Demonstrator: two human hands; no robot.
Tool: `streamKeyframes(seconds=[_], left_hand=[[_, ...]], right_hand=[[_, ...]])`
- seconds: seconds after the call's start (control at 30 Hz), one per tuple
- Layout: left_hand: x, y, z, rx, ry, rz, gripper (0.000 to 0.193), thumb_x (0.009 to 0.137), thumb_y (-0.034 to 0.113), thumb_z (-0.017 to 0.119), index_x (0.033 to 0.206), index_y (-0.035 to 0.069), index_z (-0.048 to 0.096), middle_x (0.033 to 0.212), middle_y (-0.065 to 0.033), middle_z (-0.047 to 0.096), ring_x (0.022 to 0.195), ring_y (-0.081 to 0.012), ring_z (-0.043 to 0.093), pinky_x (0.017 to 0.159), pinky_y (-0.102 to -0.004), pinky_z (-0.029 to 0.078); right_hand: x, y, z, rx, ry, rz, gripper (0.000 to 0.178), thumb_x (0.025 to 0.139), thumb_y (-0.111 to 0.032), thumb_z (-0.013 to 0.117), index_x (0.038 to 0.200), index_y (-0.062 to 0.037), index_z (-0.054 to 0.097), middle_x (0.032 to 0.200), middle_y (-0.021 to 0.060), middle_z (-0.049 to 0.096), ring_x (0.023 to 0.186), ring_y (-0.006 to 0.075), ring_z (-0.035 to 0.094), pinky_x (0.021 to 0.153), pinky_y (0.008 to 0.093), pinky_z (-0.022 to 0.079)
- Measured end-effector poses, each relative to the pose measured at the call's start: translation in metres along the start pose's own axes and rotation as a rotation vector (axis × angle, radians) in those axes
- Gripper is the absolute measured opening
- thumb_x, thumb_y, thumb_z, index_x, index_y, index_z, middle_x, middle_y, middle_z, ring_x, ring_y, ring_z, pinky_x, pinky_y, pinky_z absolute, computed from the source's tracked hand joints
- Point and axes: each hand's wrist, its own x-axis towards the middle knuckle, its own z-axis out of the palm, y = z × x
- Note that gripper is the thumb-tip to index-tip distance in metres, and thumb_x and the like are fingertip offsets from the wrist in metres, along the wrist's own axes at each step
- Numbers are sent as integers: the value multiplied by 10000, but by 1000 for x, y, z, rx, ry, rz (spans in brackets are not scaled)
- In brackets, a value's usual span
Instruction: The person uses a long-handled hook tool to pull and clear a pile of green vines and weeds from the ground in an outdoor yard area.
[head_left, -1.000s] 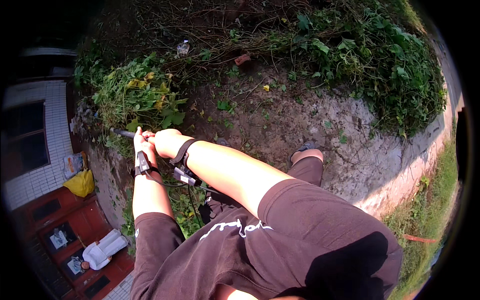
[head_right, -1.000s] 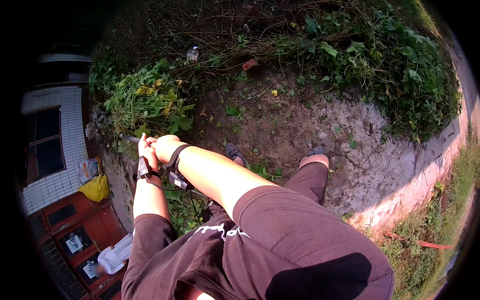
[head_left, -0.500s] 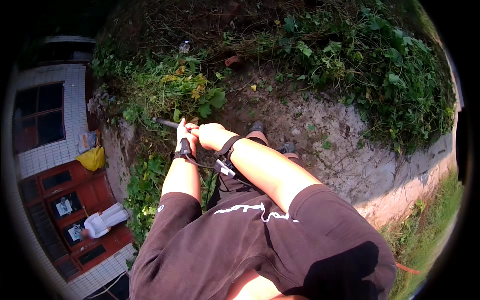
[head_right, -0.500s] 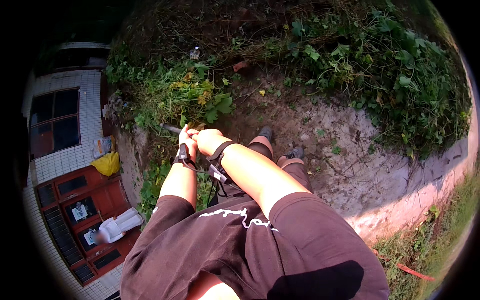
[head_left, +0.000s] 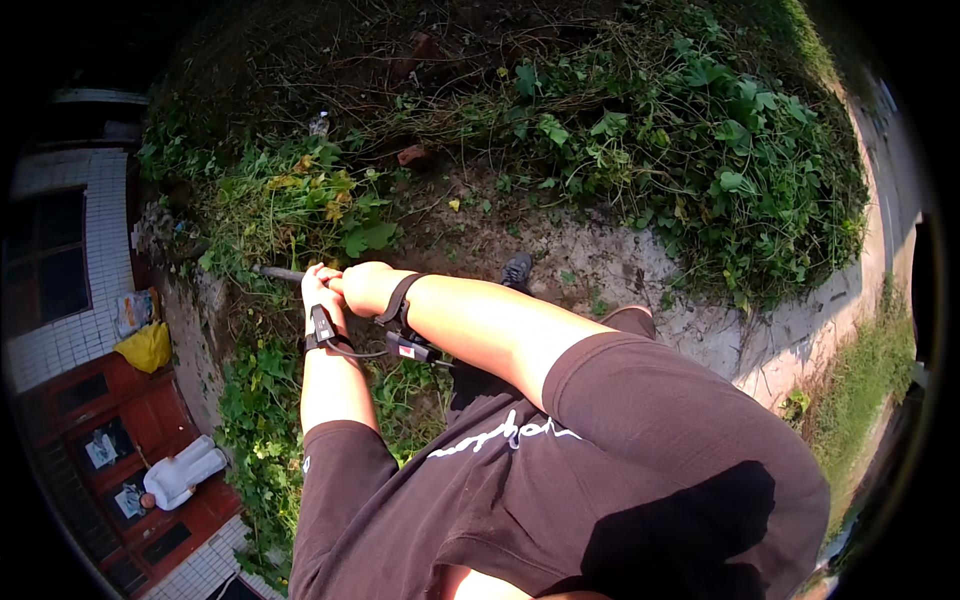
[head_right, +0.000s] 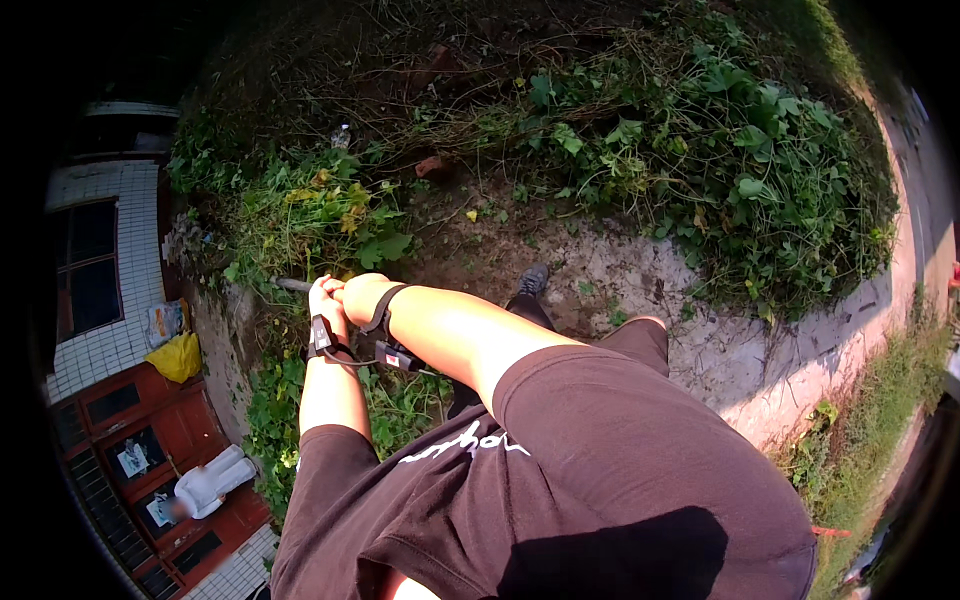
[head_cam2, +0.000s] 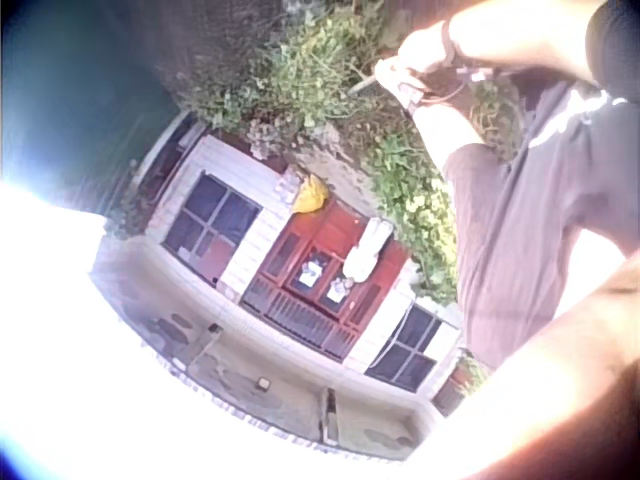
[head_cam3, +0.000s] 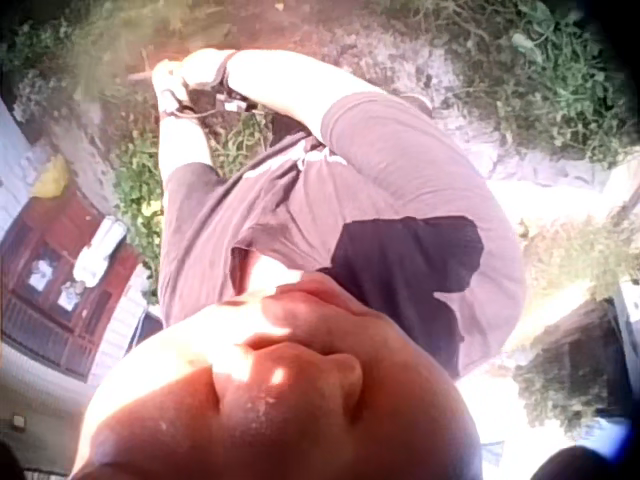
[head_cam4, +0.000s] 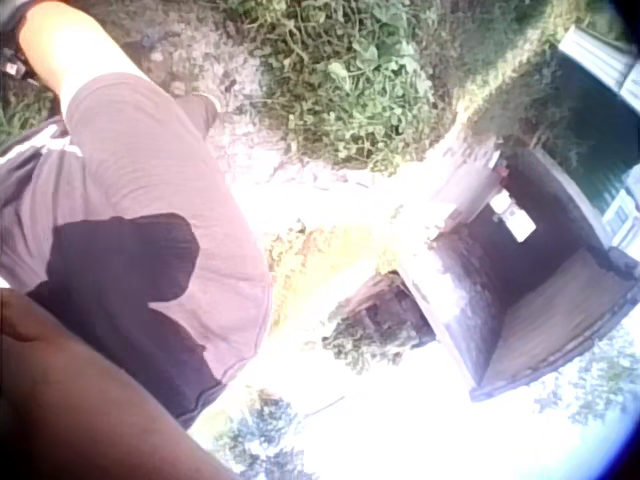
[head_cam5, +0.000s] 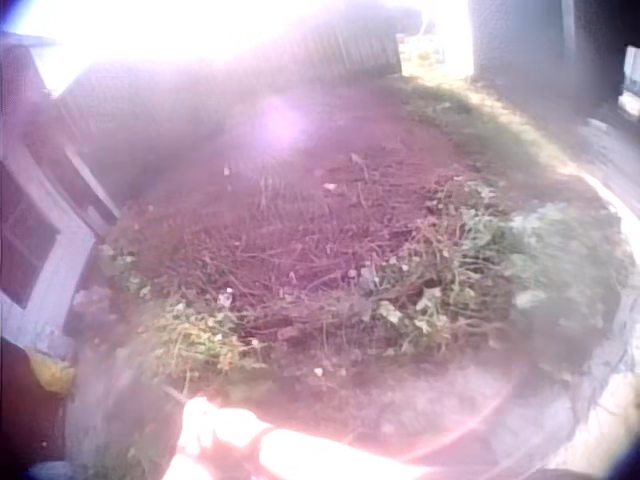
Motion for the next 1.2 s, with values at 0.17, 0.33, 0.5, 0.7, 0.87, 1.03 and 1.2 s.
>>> streamKeyframes(seconds=[0.17, 0.33, 0.5, 0.7, 0.87, 1.03, 1.2], left_hand=[[-14, -23, 25, 53, -28, 25, 380, 847, 82, 536, 570, 169, 291, 456, 42, 346, 392, -113, 334, 430, -237, 318], [-34, -71, 65, -40, -27, -34, 354, 844, 99, 536, 582, 167, 308, 480, 46, 345, 405, -111, 318, 439, -239, 308], [-103, -225, 173, 254, -272, 240, 333, 860, 86, 453, 564, 153, 316, 485, 41, 368, 405, -121, 364, 444, -245, 330], [-251, -493, 361, -22, -399, -127, 191, 840, 67, 389, 654, 79, 348, 568, -67, 454, 512, -214, 479, 553, -332, 473], [-523, -715, 486, 32, -518, -505, 83, 834, 69, 378, 825, -13, 371, 768, -190, 509, 666, -298, 523, 666, -396, 526], [-725, -789, 515, 10, -807, -789, 113, 864, 78, 423, 765, 26, 416, 592, -109, 439, 481, -263, 474, 515, -423, 489], [-632, -850, 461, 477, -1313, -850, 204, 961, 187, 517, 953, -16, 499, 827, -148, 584, 783, -341, 632, 856, -517, 502]], right_hand=[[-27, 27, -10, 49, 37, -9, 518, 829, -221, 633, 1330, -194, 505, 1205, 35, 650, 1045, 266, 649, 856, 397, 534], [-71, 72, -25, -27, -36, -5, 476, 862, -255, 639, 1325, -252, 532, 1217, -41, 639, 1075, 218, 632, 895, 424, 514], [-224, 177, -80, -56, 188, 11, 319, 824, -167, 592, 1131, -234, 650, 997, 70, 707, 938, 293, 664, 779, 402, 524], [-537, 299, -177, -154, 161, 424, 233, 753, -81, 559, 932, -11, 692, 864, 189, 684, 782, 337, 657, 693, 422, 510], [-843, 274, -255, -401, 227, 893, 214, 731, -43, 594, 943, -21, 575, 814, 186, 637, 807, 361, 629, 691, 438, 484], [-1020, 189, -278, -494, 467, 1144, 190, 706, 19, 560, 884, 17, 493, 782, 230, 561, 751, 395, 546, 679, 411, 436], [-1046, 277, -142, -116, 824, 1123, 286, 731, -58, 652, 949, -1, 477, 798, 201, 564, 770, 366, 573, 715, 418, 450]])
